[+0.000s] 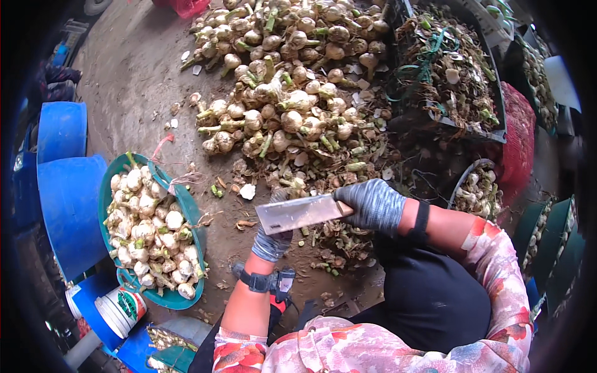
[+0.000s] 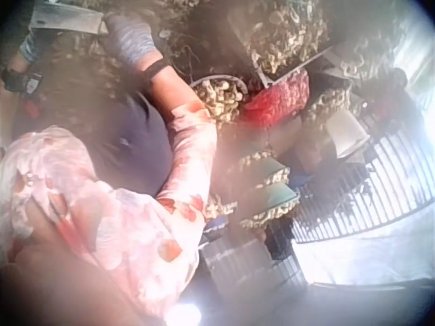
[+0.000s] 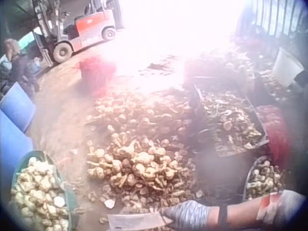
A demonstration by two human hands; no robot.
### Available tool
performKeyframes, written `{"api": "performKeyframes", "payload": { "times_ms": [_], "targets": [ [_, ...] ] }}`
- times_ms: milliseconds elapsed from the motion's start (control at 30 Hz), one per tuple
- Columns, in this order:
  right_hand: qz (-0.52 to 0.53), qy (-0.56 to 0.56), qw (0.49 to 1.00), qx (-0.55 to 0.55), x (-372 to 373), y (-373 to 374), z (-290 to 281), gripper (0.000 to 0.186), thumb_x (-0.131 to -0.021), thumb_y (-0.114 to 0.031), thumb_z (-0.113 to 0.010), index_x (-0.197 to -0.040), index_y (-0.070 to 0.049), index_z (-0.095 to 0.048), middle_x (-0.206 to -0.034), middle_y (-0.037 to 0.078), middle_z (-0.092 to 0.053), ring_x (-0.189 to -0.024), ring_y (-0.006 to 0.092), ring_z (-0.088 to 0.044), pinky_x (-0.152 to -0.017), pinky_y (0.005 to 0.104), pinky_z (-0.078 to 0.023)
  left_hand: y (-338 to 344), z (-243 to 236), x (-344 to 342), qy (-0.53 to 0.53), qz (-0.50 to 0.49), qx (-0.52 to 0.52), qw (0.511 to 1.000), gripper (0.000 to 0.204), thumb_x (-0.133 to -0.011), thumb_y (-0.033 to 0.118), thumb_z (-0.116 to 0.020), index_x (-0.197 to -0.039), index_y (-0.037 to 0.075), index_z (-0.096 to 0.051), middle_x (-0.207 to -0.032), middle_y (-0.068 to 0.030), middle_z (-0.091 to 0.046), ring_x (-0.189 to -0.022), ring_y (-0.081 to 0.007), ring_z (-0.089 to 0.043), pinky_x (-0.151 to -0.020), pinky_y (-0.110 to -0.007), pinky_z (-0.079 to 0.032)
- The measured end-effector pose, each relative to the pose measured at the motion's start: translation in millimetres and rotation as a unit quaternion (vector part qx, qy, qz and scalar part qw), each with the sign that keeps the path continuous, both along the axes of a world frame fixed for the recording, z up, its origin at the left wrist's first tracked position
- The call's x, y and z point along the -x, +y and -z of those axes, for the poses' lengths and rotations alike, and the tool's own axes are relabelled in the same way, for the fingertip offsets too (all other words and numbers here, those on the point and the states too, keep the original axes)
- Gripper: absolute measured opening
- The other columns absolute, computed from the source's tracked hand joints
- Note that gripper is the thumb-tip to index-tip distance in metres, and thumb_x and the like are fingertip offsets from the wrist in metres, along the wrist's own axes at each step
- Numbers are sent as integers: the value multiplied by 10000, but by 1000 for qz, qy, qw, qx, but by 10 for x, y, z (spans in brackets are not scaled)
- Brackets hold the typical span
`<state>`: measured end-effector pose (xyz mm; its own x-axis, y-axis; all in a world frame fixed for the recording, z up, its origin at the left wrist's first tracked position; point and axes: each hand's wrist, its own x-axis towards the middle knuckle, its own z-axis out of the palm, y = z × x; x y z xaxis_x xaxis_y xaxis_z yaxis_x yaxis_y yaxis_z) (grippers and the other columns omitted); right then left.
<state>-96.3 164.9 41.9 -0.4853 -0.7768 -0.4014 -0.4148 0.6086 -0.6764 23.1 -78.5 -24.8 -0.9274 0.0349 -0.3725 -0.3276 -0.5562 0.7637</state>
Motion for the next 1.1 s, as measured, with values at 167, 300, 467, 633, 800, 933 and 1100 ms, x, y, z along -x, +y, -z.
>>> {"api": "performKeyframes", "payload": {
  "times_ms": [167,300,467,633,800,933,1100],
  "targets": [
    [131,-64,983,-113,4,447,471,275,-856,-355,-640,-990,-120,-688,-835,175,-695,-808,365,-677,-747,445,-534,33,-253,12,15,134,345,929,324,-944,182,-641,-1223,32,-575,-1116,-75,-642,-1001,-199,-605,-899,-334,-497],
    [189,-148,970,-47,-38,414,330,468,-856,-472,-700,-1087,-68,-648,-818,164,-682,-772,299,-678,-738,415,-530,196,-386,-32,-3,125,343,931,308,-940,197,-637,-1187,21,-584,-1078,-66,-646,-968,-157,-600,-872,-327,-503],
    [190,-204,950,144,32,-28,11,540,-828,-501,-748,-1048,-28,-607,-852,114,-649,-816,198,-614,-759,358,-504,474,-611,312,40,234,313,919,502,-881,197,-700,-1287,-10,-489,-1117,-106,-623,-982,-185,-587,-890,-323,-490],
    [342,-438,816,156,155,27,94,411,-870,-488,-709,-798,-119,-543,-573,-24,-499,-472,78,-464,-426,248,-365,531,-574,182,38,114,68,990,755,-854,250,-764,-1441,53,-333,-1298,-70,-502,-1115,-172,-528,-960,-320,-456],
    [374,-593,700,139,53,8,94,393,-897,-499,-673,-779,-151,-535,-522,-36,-453,-414,87,-447,-384,239,-332,729,-524,301,54,25,127,990,752,-853,225,-758,-1459,67,-341,-1379,-72,-488,-1232,-185,-496,-1055,-327,-398],
    [298,-184,924,153,53,133,315,451,-892,-488,-680,-909,-45,-600,-661,48,-603,-568,182,-580,-548,342,-486,697,-606,422,43,50,60,996,765,-823,124,-766,-1451,52,-336,-1310,-80,-541,-1195,-180,-519,-1034,-321,-424],
    [134,55,987,67,81,296,-144,205,-782,-191,-675,-963,-109,-628,-829,160,-667,-809,383,-661,-702,444,-538,462,-199,276,3,79,100,992,837,-830,126,-760,-1484,35,-246,-1353,-99,-492,-1208,-208,-511,-1025,-344,-445]
  ]
}}
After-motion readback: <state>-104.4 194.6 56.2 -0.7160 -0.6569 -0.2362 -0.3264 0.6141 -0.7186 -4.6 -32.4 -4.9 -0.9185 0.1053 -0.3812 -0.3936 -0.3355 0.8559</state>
